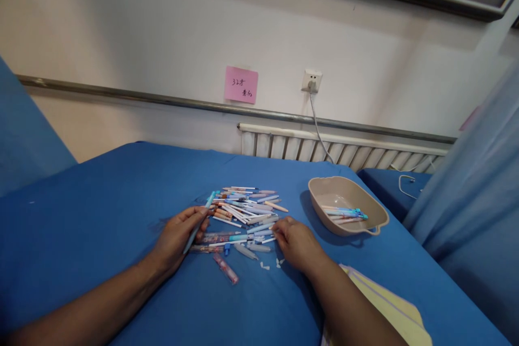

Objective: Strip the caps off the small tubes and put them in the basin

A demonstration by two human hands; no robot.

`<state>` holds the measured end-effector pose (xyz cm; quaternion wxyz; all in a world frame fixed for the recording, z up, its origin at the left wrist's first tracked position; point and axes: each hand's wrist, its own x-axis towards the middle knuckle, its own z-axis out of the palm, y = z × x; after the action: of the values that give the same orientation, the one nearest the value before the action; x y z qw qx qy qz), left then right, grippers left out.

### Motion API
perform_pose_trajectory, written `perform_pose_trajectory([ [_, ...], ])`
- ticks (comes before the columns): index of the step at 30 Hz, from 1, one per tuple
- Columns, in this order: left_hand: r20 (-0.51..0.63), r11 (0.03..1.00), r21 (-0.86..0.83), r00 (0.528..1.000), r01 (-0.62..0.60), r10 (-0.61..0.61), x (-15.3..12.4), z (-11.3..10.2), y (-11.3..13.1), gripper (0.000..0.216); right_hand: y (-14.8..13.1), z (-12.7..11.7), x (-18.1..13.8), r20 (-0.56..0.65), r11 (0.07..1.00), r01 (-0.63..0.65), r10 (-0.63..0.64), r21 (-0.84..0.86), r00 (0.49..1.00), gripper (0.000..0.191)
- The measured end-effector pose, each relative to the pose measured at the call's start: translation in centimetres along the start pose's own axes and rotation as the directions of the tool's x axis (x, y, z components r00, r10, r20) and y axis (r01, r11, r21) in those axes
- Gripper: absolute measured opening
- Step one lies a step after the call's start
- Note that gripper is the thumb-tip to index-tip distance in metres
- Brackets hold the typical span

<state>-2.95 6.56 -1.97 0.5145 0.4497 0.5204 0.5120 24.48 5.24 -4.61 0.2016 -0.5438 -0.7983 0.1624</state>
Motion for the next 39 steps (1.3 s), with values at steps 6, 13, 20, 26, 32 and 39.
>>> perform_pose_trajectory([
  [6, 0.004, 1.0, 0.002, 1.0, -0.005, 0.005, 0.1, -0.1, -0.1, 0.033, -0.4, -0.4, 0.0, -0.012, 0.995, -0.058, 0.057, -0.085, 0.998, 0.019],
  [13, 0.019, 1.0, 0.003, 1.0, -0.005, 0.005, 0.1, 0.0, 0.2, 0.032, -0.3, -0.5, -0.2, -0.023, 0.99, -0.062, 0.059, -0.124, 0.998, 0.013],
  [20, 0.028, 1.0, 0.008, 1.0, -0.008, 0.008, 0.2, -0.2, 0.1, 0.033, 1.4, -0.9, 0.3, -0.042, 0.974, -0.183, 0.179, -0.133, 0.983, 0.017],
  [26, 0.019, 1.0, 0.004, 1.0, -0.014, 0.014, 0.3, -0.2, -0.2, 0.032, 1.0, -0.6, 0.3, -0.064, 0.996, -0.082, 0.08, -0.025, 0.995, 0.019],
  [32, -0.032, 1.0, -0.017, 0.999, -0.023, 0.023, 0.7, -0.9, -0.1, 0.033, -0.1, 0.0, 0.0, -0.01, 0.999, 0.036, -0.036, 0.036, 0.999, 0.018],
  [39, -0.153, 0.995, -0.066, 0.986, -0.079, 0.068, 1.9, -2.4, 0.3, 0.033, 0.0, 0.3, 0.0, -0.017, 0.995, 0.071, -0.07, 0.073, 0.997, 0.012],
])
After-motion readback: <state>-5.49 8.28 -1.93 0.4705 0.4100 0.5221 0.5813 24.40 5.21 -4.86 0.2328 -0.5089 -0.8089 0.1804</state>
